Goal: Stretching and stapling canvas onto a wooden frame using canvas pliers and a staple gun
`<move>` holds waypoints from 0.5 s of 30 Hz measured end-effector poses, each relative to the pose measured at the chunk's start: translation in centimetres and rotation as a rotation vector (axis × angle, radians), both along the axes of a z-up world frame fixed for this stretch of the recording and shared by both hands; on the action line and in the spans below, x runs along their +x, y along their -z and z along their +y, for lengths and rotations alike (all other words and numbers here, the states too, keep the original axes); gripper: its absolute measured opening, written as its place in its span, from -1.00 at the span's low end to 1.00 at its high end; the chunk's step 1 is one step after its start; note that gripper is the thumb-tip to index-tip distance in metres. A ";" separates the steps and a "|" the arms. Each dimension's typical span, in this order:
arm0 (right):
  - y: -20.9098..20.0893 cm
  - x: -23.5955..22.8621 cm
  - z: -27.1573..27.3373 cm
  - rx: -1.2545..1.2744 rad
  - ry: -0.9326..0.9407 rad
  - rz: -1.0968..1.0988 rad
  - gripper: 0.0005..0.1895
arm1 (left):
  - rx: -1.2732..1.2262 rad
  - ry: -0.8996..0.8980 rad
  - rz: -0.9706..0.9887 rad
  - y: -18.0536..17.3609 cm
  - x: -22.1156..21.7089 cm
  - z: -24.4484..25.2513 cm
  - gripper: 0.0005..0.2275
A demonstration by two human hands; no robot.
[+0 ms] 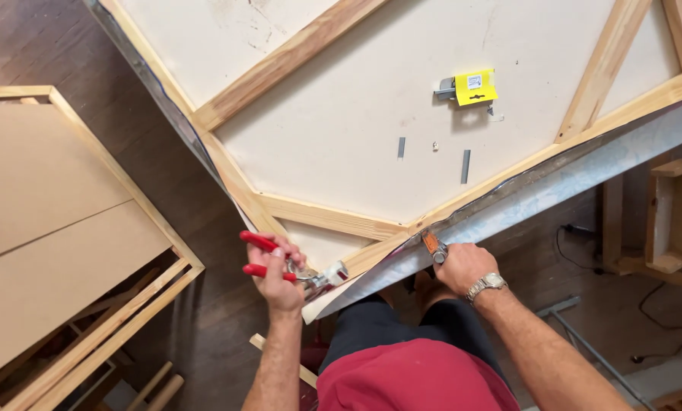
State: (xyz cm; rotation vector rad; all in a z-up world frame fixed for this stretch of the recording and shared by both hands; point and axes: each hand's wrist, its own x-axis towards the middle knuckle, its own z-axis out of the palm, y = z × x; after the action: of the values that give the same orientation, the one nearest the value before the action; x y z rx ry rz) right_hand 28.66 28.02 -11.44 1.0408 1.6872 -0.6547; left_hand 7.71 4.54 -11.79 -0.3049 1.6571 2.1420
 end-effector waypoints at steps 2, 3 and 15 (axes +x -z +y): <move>-0.2 -0.2 -0.4 0.008 0.051 -0.022 -0.44 | 0.013 0.025 -0.038 0.5 0.2 0.9 -0.68; -0.3 -0.3 -0.5 0.024 0.091 -0.030 -0.44 | 0.035 0.040 -0.061 0.8 0.4 1.4 -0.67; 0.5 -0.3 -1.4 0.052 0.160 -0.036 -0.52 | 0.030 0.159 -0.108 -0.7 0.2 3.3 -0.67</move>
State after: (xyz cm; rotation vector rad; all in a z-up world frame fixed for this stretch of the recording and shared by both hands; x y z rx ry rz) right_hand 28.38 26.65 -11.96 1.2269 1.6082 -0.6940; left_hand 7.88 7.84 -11.10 -0.2663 1.5346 1.9955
